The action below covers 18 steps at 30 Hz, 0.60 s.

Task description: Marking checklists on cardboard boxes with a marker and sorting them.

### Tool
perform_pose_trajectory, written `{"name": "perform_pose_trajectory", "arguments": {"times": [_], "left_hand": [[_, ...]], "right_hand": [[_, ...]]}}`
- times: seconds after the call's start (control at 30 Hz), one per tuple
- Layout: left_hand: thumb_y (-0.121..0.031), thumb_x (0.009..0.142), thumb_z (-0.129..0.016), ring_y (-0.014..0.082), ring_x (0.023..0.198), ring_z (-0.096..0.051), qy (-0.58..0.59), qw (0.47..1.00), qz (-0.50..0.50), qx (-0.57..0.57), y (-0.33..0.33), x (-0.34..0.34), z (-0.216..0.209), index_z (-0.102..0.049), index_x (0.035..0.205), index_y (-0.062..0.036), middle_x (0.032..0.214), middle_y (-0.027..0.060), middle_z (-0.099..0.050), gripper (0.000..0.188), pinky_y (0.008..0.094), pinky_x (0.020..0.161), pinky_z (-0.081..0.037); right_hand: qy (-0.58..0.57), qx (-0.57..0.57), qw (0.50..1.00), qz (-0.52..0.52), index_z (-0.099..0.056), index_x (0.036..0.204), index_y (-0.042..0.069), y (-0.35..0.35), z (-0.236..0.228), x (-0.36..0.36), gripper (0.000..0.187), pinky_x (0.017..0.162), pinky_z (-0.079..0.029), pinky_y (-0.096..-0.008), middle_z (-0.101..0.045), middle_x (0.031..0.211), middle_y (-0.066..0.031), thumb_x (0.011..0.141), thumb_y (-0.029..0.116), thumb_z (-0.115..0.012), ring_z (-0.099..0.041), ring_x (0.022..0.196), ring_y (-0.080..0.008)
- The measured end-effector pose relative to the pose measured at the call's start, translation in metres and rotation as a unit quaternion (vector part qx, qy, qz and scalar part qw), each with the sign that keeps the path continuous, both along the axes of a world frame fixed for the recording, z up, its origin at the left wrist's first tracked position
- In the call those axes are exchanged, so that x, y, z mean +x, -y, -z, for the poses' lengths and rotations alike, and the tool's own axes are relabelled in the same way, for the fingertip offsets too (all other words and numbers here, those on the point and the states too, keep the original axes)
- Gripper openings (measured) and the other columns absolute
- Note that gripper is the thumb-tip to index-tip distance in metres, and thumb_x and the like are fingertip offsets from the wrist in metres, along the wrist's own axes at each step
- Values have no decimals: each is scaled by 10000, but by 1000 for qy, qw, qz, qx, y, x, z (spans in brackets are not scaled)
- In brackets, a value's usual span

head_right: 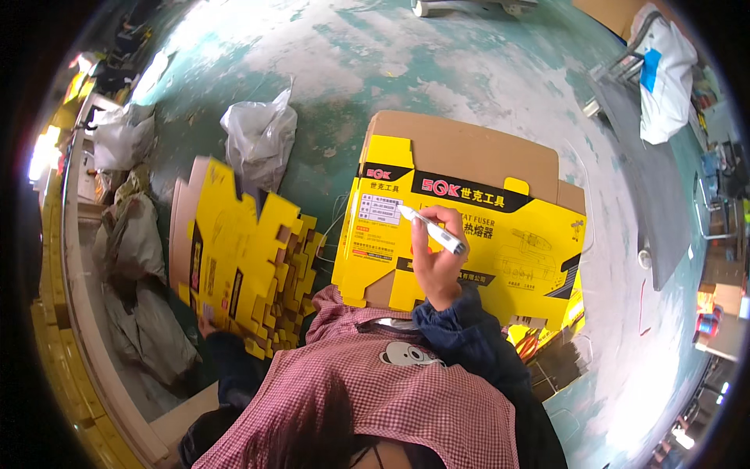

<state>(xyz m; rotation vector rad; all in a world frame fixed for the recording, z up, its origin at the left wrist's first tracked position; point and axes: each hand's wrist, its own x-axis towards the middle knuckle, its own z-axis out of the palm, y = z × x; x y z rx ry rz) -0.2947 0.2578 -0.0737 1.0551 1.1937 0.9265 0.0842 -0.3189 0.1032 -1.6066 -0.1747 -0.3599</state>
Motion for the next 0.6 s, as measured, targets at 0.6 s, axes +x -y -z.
{"name": "perform_pose_trajectory", "arguments": {"times": [0.6], "left_hand": [[-58, 930, -533, 174, 1029, -539, -62, 845, 444, 291, 301, 328, -104, -517, 1286, -50, 1164, 77, -597, 357, 294, 889, -416]], "right_hand": [[68, -232, 967, 74, -564, 915, 16, 9, 28, 5, 130, 665, -466, -334, -617, 828, -109, 857, 89, -654, -597, 763, -246]]}}
